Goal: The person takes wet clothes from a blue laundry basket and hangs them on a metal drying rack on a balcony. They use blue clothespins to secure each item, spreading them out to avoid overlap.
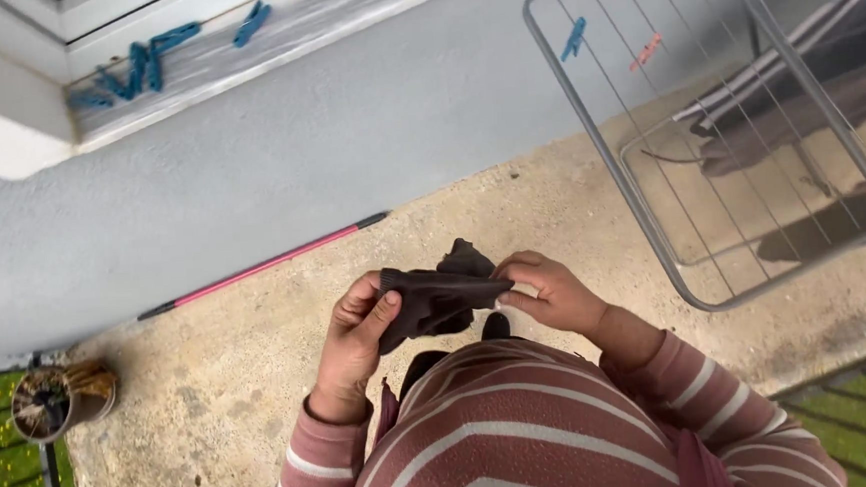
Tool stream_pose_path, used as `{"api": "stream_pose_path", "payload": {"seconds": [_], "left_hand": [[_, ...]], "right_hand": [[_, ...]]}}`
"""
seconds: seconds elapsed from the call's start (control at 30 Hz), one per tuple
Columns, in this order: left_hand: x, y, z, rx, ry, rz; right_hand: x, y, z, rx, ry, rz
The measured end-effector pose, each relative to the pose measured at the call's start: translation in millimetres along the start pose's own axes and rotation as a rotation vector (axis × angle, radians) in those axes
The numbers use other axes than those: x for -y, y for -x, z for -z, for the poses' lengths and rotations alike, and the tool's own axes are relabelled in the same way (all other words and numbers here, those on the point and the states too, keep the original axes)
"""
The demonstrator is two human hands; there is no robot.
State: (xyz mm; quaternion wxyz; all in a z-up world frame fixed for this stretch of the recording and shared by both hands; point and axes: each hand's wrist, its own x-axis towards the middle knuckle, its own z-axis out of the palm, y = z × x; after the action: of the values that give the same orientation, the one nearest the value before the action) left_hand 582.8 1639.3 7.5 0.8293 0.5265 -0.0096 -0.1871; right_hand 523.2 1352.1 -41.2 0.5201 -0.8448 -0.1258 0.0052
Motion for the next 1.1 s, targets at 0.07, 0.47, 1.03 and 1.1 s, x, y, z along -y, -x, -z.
{"api": "stream_pose_path", "payload": {"seconds": [0.07, 0.47, 1.03, 1.1], "left_hand": [[0.6, -26.9, 10.1, 0.066, -0.078, -0.014], [-5.0, -184.0, 9.5, 0.544, -0.178, 0.139], [74.5, -302.3, 25.1, 1.35, -1.184, -1.11], [8.5, -299.0, -5.8, 1.262, -1.048, -1.221]], "right_hand": [[-11.7, 3.2, 2.6, -0.115, -0.147, 0.005], [40.0, -14.7, 10.3, -0.646, -0.069, -0.08], [160.3, -20.1, 3.7, -1.394, 0.345, -0.208], [177.9, -4.1, -9.3, -1.478, 0.32, -0.311]]}}
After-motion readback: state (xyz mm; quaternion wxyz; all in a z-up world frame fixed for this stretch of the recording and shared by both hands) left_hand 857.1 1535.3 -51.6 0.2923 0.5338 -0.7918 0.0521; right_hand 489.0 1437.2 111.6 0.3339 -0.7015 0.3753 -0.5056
